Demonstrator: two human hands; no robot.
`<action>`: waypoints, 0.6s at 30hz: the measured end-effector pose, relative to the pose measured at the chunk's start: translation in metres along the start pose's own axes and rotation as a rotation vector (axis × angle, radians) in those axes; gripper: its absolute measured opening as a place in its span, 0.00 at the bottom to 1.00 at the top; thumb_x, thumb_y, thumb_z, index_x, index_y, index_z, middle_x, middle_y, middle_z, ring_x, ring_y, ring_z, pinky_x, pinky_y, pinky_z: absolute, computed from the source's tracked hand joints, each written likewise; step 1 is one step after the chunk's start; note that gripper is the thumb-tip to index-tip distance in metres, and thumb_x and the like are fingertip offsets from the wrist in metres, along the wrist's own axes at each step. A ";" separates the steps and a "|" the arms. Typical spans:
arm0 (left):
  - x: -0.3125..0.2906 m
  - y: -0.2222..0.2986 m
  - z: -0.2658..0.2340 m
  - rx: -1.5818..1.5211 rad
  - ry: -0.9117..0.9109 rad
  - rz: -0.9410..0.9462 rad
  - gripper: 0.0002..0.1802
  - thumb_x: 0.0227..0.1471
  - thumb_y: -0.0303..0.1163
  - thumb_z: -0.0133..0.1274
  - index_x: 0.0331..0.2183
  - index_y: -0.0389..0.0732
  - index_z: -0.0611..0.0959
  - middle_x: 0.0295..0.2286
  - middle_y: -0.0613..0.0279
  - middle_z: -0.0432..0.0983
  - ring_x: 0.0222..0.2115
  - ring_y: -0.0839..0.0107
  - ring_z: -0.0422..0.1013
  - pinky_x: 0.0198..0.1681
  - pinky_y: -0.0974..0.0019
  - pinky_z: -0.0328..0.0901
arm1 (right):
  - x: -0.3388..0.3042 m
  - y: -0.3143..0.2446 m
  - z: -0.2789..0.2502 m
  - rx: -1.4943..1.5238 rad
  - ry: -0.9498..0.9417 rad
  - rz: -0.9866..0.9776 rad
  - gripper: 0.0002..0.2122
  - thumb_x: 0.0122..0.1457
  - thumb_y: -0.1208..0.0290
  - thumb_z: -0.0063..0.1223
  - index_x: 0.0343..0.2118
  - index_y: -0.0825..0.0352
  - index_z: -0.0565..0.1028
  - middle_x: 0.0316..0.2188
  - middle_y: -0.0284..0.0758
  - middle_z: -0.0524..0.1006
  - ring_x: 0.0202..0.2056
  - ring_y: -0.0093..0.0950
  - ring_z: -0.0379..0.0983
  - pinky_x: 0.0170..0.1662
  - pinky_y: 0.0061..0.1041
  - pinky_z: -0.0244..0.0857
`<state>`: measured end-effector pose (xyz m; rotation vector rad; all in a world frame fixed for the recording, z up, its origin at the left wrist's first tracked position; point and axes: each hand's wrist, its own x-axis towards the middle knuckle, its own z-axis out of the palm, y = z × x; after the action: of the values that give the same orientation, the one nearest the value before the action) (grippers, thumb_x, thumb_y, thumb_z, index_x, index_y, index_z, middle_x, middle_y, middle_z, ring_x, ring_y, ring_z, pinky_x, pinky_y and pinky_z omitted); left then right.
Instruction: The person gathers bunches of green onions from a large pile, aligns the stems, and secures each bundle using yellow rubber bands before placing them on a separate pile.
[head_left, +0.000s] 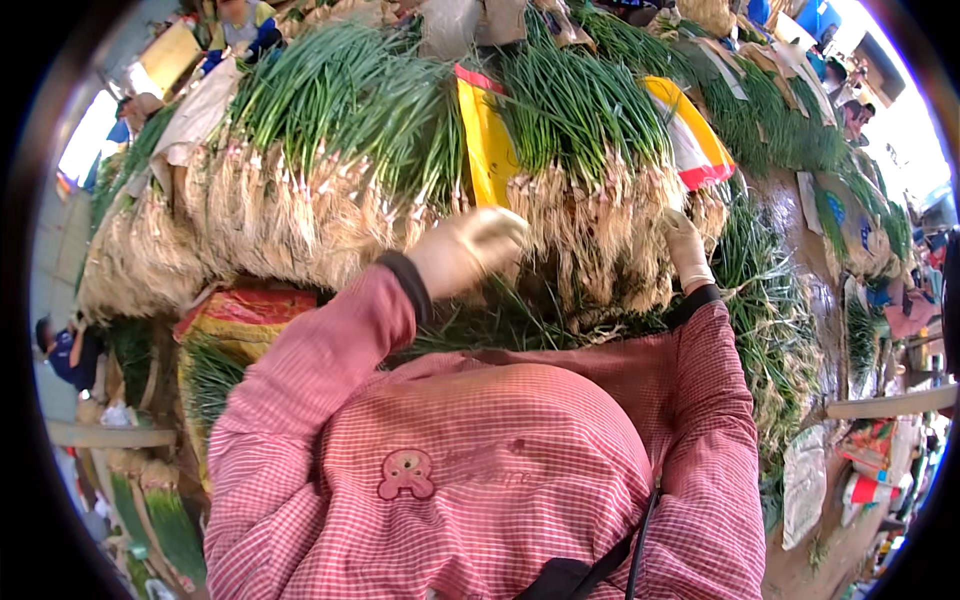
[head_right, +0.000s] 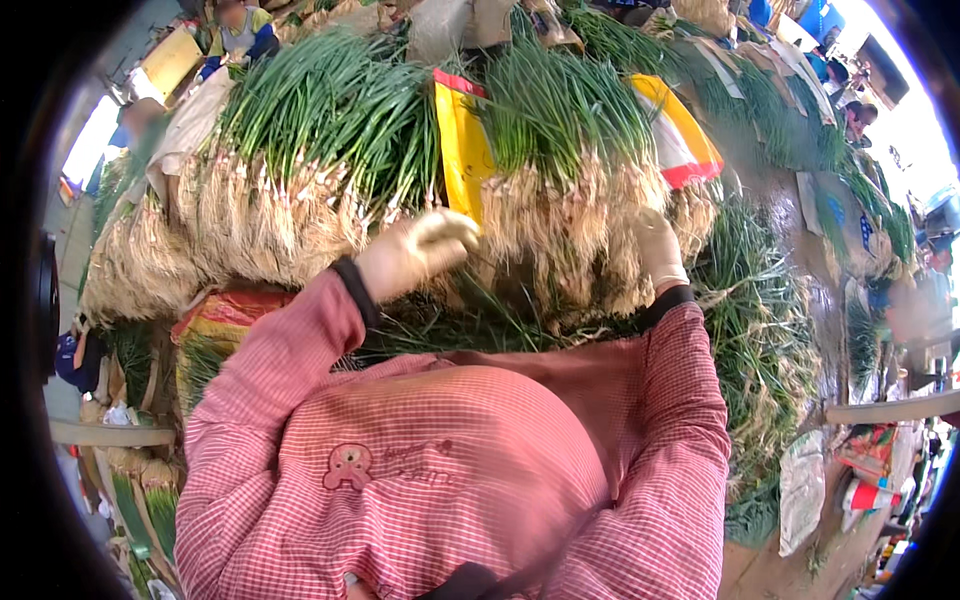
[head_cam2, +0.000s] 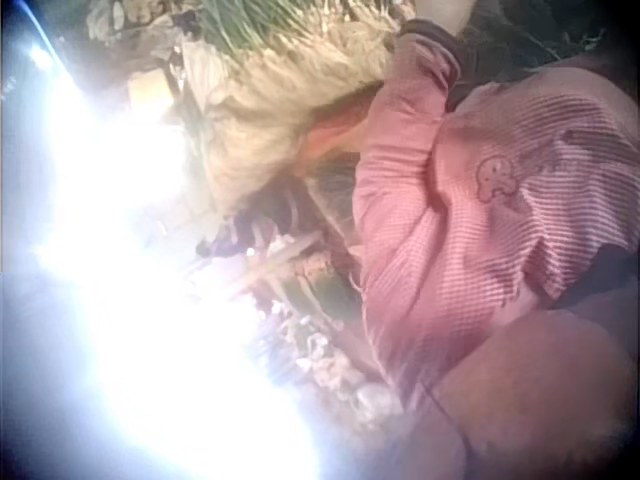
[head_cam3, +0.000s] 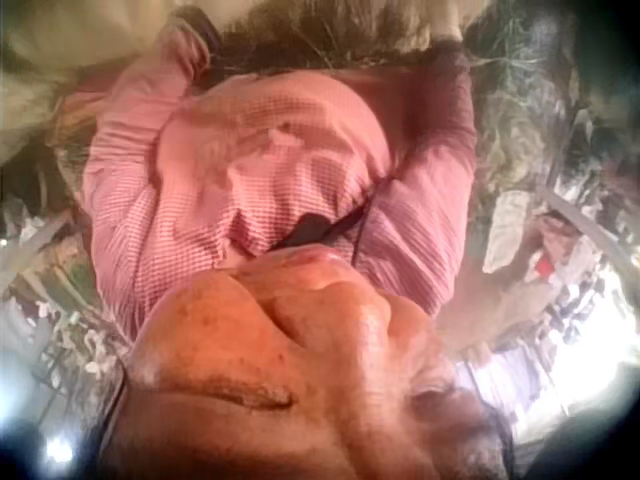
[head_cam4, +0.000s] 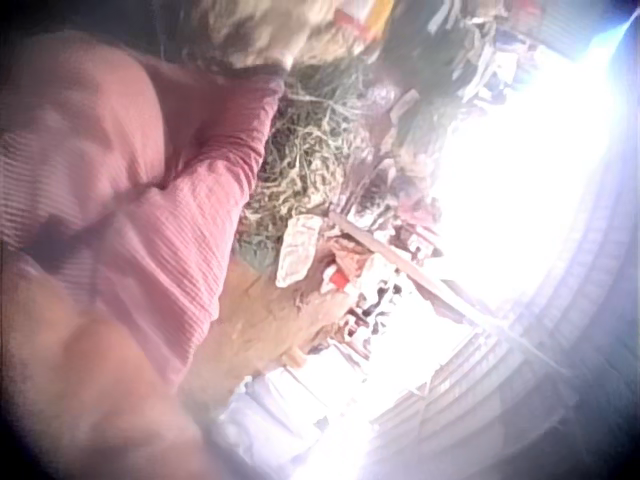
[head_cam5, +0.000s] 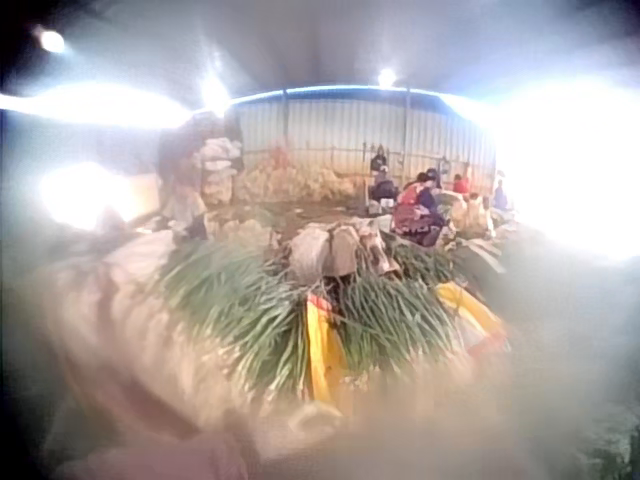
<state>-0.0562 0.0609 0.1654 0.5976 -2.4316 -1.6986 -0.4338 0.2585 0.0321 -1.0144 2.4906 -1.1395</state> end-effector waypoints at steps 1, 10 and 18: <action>0.025 -0.072 -0.015 -0.142 0.178 -0.004 0.21 0.56 0.38 0.53 0.49 0.40 0.73 0.42 0.61 0.76 0.42 0.68 0.71 0.48 0.65 0.65 | 0.002 -0.015 0.012 -0.041 0.016 0.015 0.21 0.60 0.66 0.52 0.55 0.66 0.67 0.50 0.39 0.73 0.49 0.28 0.71 0.54 0.25 0.62; 0.177 -0.242 -0.067 -0.270 0.364 -0.424 0.27 0.52 0.43 0.58 0.48 0.35 0.74 0.34 0.56 0.76 0.33 0.64 0.72 0.40 0.61 0.66 | 0.035 -0.026 0.038 -0.276 0.133 0.088 0.36 0.51 0.57 0.59 0.61 0.69 0.58 0.52 0.53 0.69 0.55 0.44 0.64 0.57 0.35 0.59; 0.212 -0.146 -0.024 0.063 0.381 -0.647 0.45 0.50 0.43 0.60 0.61 0.36 0.58 0.54 0.48 0.66 0.51 0.58 0.68 0.53 0.61 0.64 | 0.053 0.007 0.031 -0.537 0.299 0.015 0.41 0.48 0.54 0.63 0.61 0.68 0.57 0.55 0.51 0.66 0.57 0.46 0.61 0.60 0.35 0.55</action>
<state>-0.2064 -0.0836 0.0122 1.6839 -2.1406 -1.4830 -0.4623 0.2086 0.0102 -0.9959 3.1380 -0.6612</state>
